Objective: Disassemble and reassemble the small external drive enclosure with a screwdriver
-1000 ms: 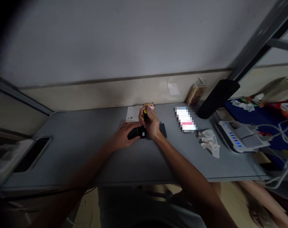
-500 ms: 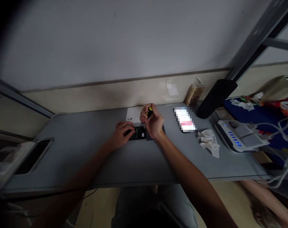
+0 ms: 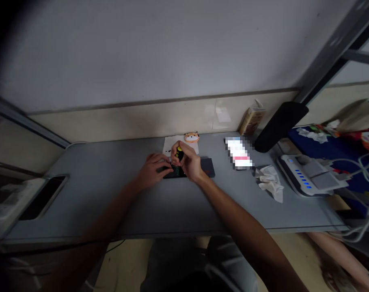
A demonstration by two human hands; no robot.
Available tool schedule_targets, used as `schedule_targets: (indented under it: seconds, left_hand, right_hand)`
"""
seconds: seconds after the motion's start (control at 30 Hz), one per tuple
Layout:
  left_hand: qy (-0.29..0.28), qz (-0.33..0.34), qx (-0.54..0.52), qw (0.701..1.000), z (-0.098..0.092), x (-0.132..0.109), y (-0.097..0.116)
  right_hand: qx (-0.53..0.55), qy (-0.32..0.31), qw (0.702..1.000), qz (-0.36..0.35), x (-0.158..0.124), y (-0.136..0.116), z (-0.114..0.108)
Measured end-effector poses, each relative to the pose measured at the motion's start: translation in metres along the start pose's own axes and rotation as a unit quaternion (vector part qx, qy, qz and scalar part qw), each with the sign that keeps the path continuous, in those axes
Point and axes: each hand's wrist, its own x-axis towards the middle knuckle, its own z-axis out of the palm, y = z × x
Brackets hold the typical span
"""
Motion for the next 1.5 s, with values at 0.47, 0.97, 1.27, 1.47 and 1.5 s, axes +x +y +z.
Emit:
schedule_targets:
  seconds: [0.47, 0.97, 1.27, 1.47, 1.5]
  left_hand:
    - [0.004, 0.003, -0.071, 0.997, 0.013, 0.001, 0.007]
    - [-0.033, -0.080, 0.035, 0.996, 0.017, 0.089, -0.001]
    - [-0.069, -0.088, 0.036, 0.993, 0.017, 0.085, 0.006]
    - [-0.124, -0.068, -0.015, 0.990, 0.008, 0.021, 0.023]
    - [-0.125, -0.077, -0.018, 0.989, 0.009, 0.013, 0.026]
  right_hand:
    - [0.111, 0.076, 0.990, -0.027, 0.005, -0.020, -0.008]
    - [0.236, 0.229, 0.940, -0.087, 0.017, -0.041, -0.066]
    - [0.260, 0.251, 0.930, -0.069, 0.020, -0.035, -0.070]
    - [0.216, 0.207, 0.948, -0.112, 0.020, -0.039, -0.083]
    - [0.216, 0.207, 0.948, -0.112, 0.020, -0.040, -0.084]
